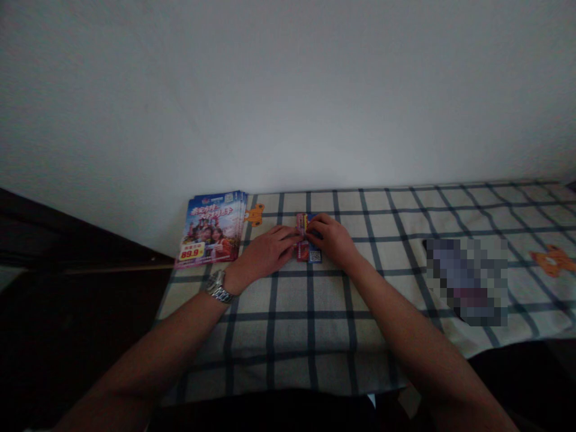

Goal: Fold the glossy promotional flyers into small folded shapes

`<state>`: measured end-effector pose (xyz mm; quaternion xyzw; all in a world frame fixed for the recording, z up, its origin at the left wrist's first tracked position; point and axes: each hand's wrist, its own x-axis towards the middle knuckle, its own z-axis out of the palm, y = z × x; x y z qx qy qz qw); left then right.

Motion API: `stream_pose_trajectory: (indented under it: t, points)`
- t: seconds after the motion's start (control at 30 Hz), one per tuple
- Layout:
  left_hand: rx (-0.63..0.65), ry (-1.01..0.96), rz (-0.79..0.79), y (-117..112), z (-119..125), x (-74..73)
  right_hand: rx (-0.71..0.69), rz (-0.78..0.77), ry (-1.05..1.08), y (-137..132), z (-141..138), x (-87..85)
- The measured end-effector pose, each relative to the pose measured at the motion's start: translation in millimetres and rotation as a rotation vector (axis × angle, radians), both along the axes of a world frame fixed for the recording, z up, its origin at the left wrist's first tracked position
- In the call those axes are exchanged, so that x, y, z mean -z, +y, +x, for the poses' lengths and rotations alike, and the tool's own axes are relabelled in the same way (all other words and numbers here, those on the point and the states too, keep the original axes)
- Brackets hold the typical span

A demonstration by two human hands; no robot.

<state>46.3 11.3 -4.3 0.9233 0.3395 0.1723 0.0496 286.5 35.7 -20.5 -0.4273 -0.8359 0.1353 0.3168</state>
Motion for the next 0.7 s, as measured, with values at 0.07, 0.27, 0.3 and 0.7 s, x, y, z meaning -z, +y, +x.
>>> stream_pose_trajectory:
  t: [0.07,0.27,0.3,0.7]
  points:
    - [0.001,-0.004,0.005,0.1,0.2,0.1,0.005,0.002,-0.006,-0.4,-1.0,-1.3]
    - [-0.004,-0.005,0.008,-1.4,0.5,-2.0,-0.005,-0.004,-0.017,1.5,-0.5,-1.0]
    - [-0.005,-0.003,0.007,-1.7,0.5,-2.3,-0.013,-0.006,-0.018,1.8,0.1,-0.7]
    - [-0.01,-0.004,-0.019,-1.9,-0.9,-2.0,-0.105,-0.022,-0.058,0.6,10.1,-0.6]
